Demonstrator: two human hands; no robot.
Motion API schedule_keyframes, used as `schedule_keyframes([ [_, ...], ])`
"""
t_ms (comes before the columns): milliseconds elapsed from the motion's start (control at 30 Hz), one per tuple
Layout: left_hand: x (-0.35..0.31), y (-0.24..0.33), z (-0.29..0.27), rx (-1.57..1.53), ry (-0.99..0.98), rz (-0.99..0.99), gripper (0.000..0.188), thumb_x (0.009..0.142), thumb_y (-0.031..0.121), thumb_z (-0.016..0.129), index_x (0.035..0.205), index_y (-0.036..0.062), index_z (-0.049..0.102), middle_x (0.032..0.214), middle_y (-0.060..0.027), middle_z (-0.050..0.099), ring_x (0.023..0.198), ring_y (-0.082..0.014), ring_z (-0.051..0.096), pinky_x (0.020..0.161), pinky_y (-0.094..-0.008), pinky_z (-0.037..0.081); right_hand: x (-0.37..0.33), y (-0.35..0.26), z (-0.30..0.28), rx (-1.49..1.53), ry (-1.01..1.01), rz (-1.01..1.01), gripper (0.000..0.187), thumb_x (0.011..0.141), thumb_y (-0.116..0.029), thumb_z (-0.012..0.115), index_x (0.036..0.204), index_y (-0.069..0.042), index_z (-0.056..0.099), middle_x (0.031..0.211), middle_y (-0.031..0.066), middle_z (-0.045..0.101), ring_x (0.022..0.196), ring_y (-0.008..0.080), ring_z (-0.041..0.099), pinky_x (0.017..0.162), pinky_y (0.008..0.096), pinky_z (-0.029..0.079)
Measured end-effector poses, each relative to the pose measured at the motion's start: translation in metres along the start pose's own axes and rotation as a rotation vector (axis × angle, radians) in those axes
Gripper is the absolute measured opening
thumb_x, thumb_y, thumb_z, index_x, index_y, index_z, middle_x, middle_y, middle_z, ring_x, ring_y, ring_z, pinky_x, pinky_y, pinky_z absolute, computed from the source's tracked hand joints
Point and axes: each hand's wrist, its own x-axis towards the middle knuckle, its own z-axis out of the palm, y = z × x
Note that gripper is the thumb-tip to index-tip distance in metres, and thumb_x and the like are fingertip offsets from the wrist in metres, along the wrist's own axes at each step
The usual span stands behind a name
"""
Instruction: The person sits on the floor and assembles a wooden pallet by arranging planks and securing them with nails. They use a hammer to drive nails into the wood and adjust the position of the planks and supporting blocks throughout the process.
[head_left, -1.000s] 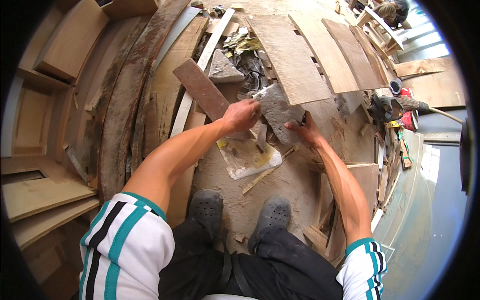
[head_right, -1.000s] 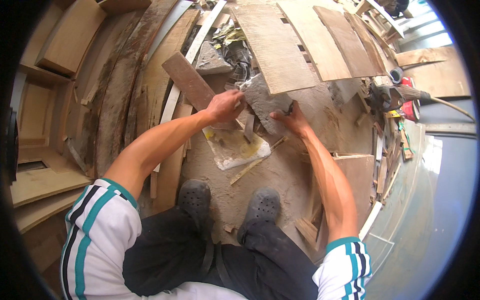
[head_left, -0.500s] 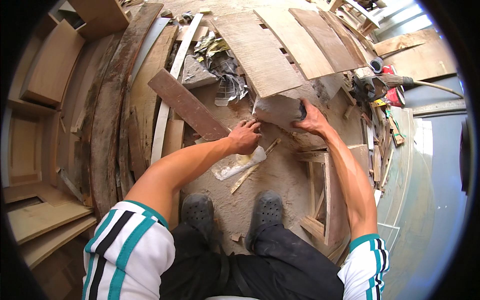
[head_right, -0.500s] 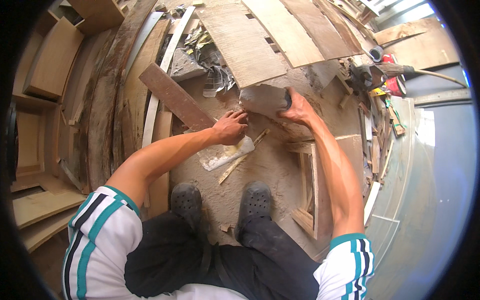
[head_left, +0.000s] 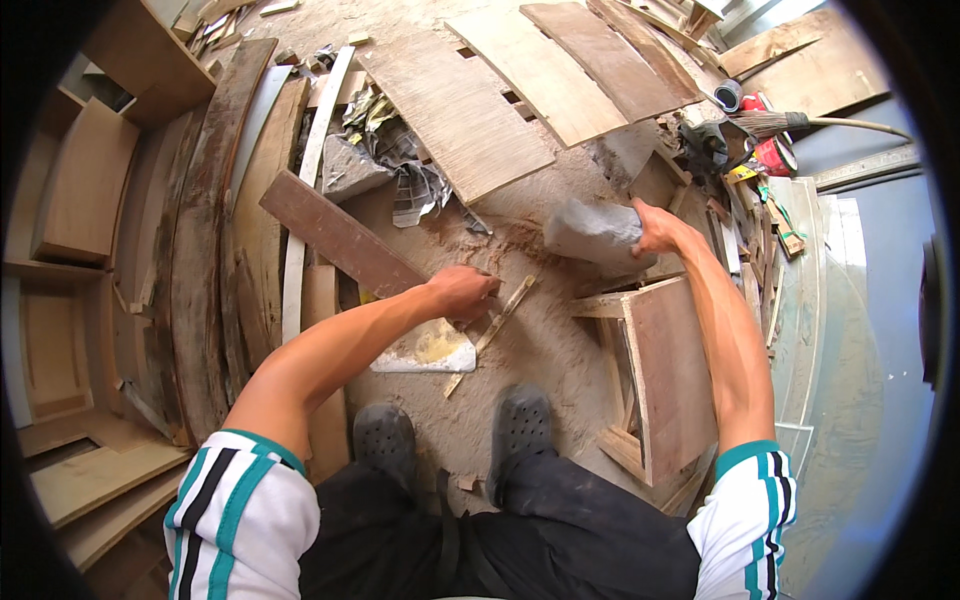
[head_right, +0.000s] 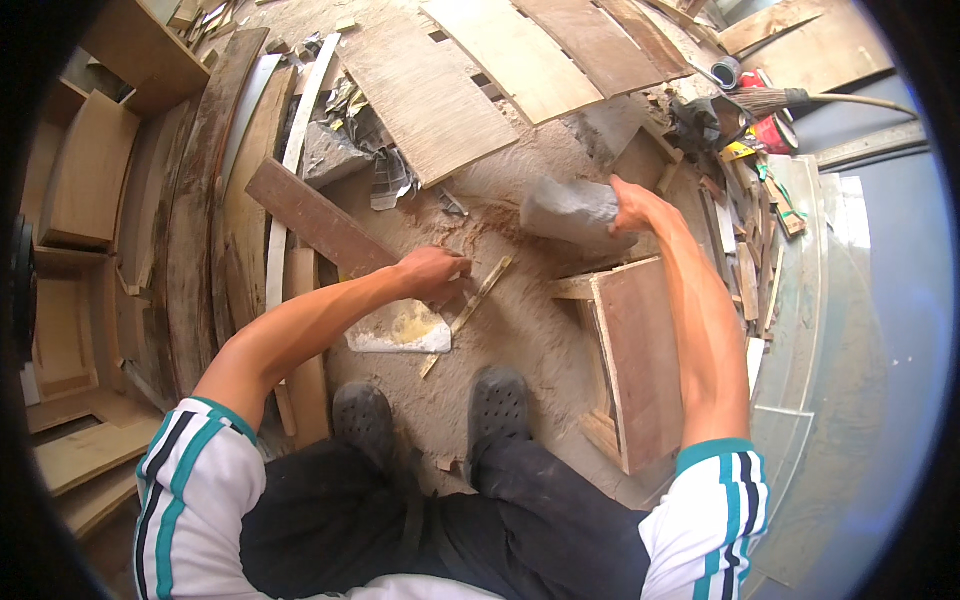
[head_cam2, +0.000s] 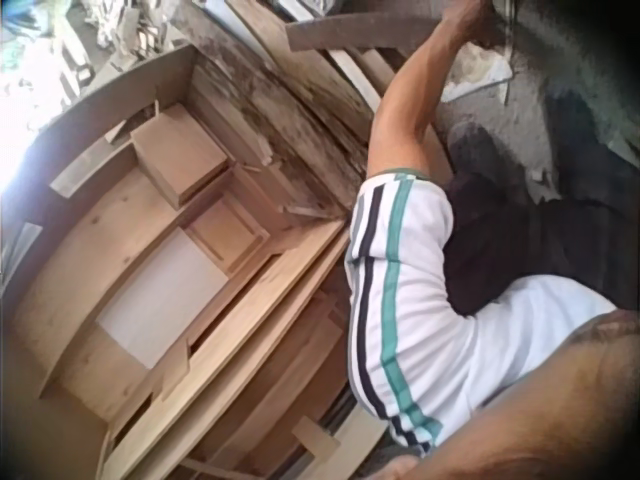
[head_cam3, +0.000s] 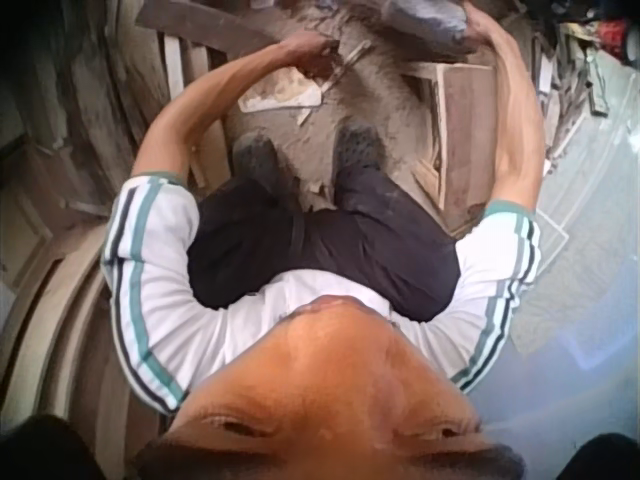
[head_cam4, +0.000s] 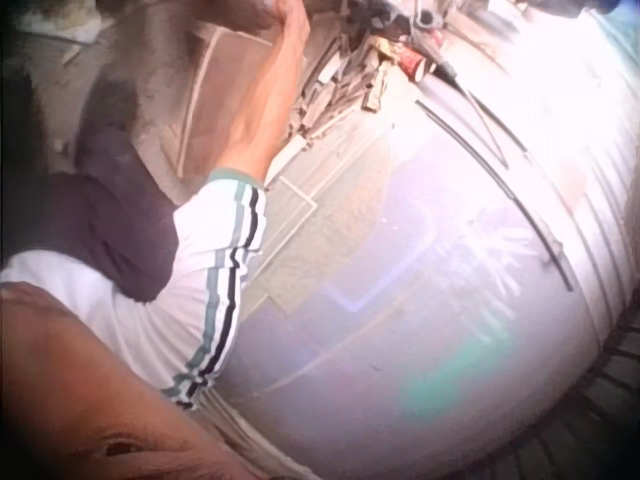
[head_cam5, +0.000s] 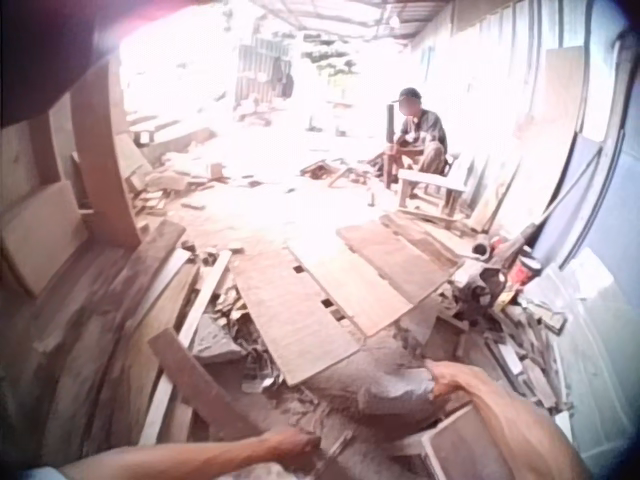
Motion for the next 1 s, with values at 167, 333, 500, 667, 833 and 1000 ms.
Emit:
schedule_keyframes([
  [167, -0.008, -0.027, -0.005, 0.097, 0.172, -0.018, 0.029, 0.089, 0.024, 0.058, 0.104, 0.0002, 0.064, 0.139, -0.0182, 0.055, 0.133, -0.0318, 0.048, 0.113, -0.0421, 0.036, 0.003, 0.059, 0.007, -0.326, 0.057, 0.032, 0.076, 0.063, -0.007, 0.079, 0.131, -0.004, 0.044, 0.127, 0.021, 0.059, 0.117, 0.0417, 0.056, 0.096, 0.0461, 0.05],
  [333, 0.012, -0.043, 0.005, 0.105, 0.23, 0.015, 0.03, 0.089, 0.024, 0.058, 0.108, 0.0006, 0.062, 0.145, -0.0208, 0.047, 0.137, -0.0349, 0.043, 0.114, -0.0433, 0.034, 0.055, 0.172, 0.017, -0.342, -0.251, 0.116, 0.05, 0.071, -0.009, 0.066, 0.12, -0.008, 0.06, 0.105, 0.0199, 0.068, 0.111, 0.0375, 0.062, 0.092, 0.0409, 0.053],
  [500, 0.005, -0.046, 0.005, 0.106, 0.104, -0.092, 0.026, 0.09, 0.024, 0.059, 0.1, 0.0008, 0.061, 0.151, -0.0271, 0.036, 0.138, -0.0411, 0.039, 0.114, -0.0478, 0.032, 0.127, 0.094, 0.002, 0.117, 0.031, 0.349, 0.086, 0.08, -0.035, 0.069, 0.148, 0.001, 0.03, 0.133, 0.0273, 0.056, 0.117, 0.0365, 0.061, 0.09, 0.0392, 0.056],
  [667, 0.014, -0.035, -0.018, 0.063, -0.089, -0.153, 0.028, 0.091, 0.024, 0.056, 0.102, -0.001, 0.06, 0.156, -0.0255, 0.027, 0.143, -0.0408, 0.03, 0.117, -0.0476, 0.027, 0.162, 0.066, 0.026, 0.67, 0.161, 0.527, 0.144, 0.073, -0.068, 0.074, 0.147, -0.001, -0.028, 0.149, 0.0301, 0.036, 0.123, 0.0418, 0.055, 0.088, 0.0547, 0.055],
  [833, 0.018, -0.041, -0.022, 0.057, -0.14, -0.16, 0.032, 0.091, 0.024, 0.055, 0.106, -0.0037, 0.061, 0.158, -0.0233, 0.025, 0.145, -0.0392, 0.027, 0.119, -0.045, 0.026, 0.207, 0.078, 0.046, 0.739, 0.573, 0.53, 0.151, 0.064, -0.065, 0.083, 0.148, 0.005, -0.022, 0.152, 0.0322, 0.029, 0.13, 0.0464, 0.045, 0.095, 0.0569, 0.05],
  [1000, 0.016, -0.04, -0.02, 0.102, -0.181, -0.188, 0.033, 0.09, 0.024, 0.054, 0.107, -0.0038, 0.062, 0.158, -0.0221, 0.025, 0.144, -0.0397, 0.03, 0.118, -0.0443, 0.028, 0.193, 0.064, 0.04, 0.52, 0.62, 0.461, 0.133, 0.069, -0.069, 0.074, 0.154, 0.003, 0.002, 0.14, 0.0383, 0.042, 0.127, 0.0478, 0.049, 0.103, 0.0462, 0.044],
])
